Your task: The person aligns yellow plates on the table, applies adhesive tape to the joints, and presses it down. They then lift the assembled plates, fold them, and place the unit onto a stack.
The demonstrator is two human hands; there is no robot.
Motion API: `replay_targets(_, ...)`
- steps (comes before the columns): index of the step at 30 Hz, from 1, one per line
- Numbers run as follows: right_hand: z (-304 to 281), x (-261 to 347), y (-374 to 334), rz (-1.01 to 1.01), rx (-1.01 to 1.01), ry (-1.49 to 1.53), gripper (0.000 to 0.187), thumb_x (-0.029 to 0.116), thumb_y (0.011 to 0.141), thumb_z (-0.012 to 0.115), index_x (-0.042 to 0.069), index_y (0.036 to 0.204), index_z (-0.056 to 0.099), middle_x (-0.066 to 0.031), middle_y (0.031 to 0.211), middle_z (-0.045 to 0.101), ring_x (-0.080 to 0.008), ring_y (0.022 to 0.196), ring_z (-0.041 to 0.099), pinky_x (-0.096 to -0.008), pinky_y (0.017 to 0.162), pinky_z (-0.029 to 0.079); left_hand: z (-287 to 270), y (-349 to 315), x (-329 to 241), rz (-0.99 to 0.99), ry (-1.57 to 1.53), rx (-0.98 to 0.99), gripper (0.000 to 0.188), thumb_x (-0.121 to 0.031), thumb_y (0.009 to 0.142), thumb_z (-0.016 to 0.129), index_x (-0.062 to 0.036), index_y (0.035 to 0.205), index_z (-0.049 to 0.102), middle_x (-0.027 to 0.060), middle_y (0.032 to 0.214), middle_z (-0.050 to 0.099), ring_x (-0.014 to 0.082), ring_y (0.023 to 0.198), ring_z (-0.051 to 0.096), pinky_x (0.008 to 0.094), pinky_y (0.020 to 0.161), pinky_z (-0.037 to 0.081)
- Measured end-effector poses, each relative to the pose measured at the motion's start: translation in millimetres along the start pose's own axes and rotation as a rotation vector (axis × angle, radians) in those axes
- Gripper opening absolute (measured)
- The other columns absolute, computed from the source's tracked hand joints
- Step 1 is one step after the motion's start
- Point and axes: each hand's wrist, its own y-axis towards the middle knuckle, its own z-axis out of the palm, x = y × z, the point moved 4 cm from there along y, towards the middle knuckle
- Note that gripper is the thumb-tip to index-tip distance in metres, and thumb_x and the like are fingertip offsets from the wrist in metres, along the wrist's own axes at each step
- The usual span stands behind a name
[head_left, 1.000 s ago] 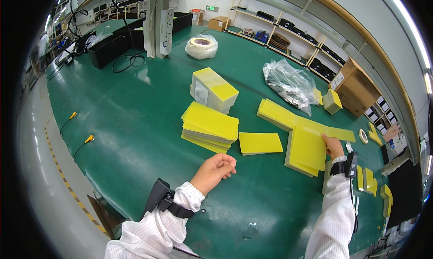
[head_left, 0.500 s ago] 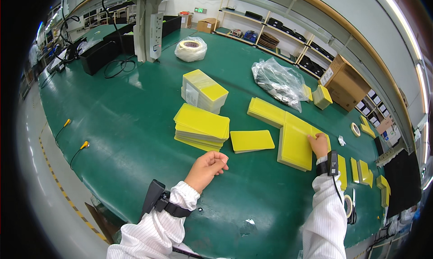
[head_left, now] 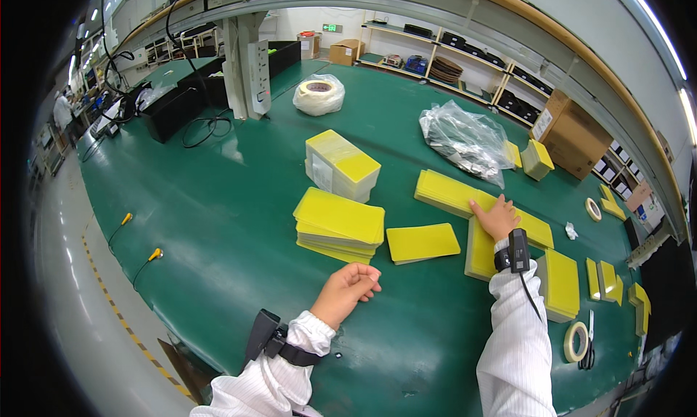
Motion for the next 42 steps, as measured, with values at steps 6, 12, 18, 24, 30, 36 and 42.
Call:
replay_targets(6,1.4,11.8,-8.6,-0.123,-0.048,-0.171,0.087,0.07,0.084,0.045,-0.003,0.133,0.046,-0.028,0.131,0.05,-0.0394,0.122,0.049,-0.054,0.101,0.036,3.7,-0.9,-1.5,-0.012,0.01,0.032,0.02,-0.021,0.096,0.055,-0.0047,0.108,0.059,0.0017,0.09,0.062,0.009,0.082,0.055,0.0234,0.077,0.045)
replay_targets(12,-3.2,17.3,-22.8,-0.279,-0.193,-0.199,0.058,0.055,0.085,0.056,-0.001,0.099,0.064,-0.0202,0.096,0.067,-0.0355,0.086,0.065,-0.0469,0.081,0.046,2.2,0.8,1.0,0.001,0.013,0.044,0.021,-0.021,0.096,0.055,-0.0046,0.107,0.059,0.0015,0.09,0.062,0.0087,0.082,0.055,0.0233,0.077,0.044)
replay_targets(18,-16.8,10.5,-6.9,-0.277,-0.111,0.122,0.075,0.058,0.078,0.064,-0.002,0.122,0.055,-0.0236,0.116,0.061,-0.0379,0.112,0.057,-0.0518,0.093,0.042,3.0,-0.2,-1.1,-0.018,0.033,0.034,0.019,-0.021,0.096,0.055,-0.0049,0.106,0.059,0.0014,0.089,0.062,0.0088,0.082,0.055,0.0233,0.076,0.044)
replay_targets(24,0.1,-12.9,26.8,-0.161,0.097,-0.081,0.111,0.081,0.069,0.055,-0.008,0.134,0.04,-0.0345,0.132,0.046,-0.0415,0.13,0.042,-0.0519,0.103,0.036,3.7,-0.6,-1.4,-0.044,0.023,0.027,0.02,-0.021,0.096,0.055,-0.0044,0.106,0.059,0.0017,0.089,0.062,0.0092,0.082,0.055,0.0236,0.076,0.044)
replay_targets(30,-23.8,-8.2,27.7,-0.261,0.17,-0.132,0.108,0.082,0.067,0.055,-0.01,0.123,0.05,-0.031,0.116,0.059,-0.0409,0.108,0.059,-0.0411,0.091,0.048,3.7,1.1,-1.0,-0.019,0.004,0.05,0.02,-0.02,0.096,0.055,-0.0038,0.106,0.059,0.0023,0.09,0.062,0.0098,0.082,0.055,0.024,0.077,0.045)
replay_targets(36,-31.6,-1.6,22.4,-0.338,0.167,-0.272,0.09,0.073,0.078,0.051,-0.008,0.115,0.057,-0.0262,0.104,0.065,-0.04,0.099,0.063,-0.0437,0.087,0.05,3.7,-1.0,-1.1,-0.058,0.017,0.032,0.019,-0.019,0.096,0.055,-0.0039,0.106,0.059,0.0026,0.09,0.062,0.0099,0.083,0.055,0.0241,0.077,0.045)
replay_targets(42,-67.0,-3.1,4.9,-0.432,-0.136,-0.22,0.048,0.049,0.093,0.044,0.01,0.115,0.063,-0.0266,0.086,0.066,-0.0429,0.085,0.063,-0.0493,0.079,0.051,1.1,-1.7,0.3,-0.021,-0.018,0.037,0.017,-0.018,0.095,0.056,-0.0047,0.105,0.06,0.0026,0.089,0.063,0.0096,0.081,0.056,0.0238,0.076,0.044)
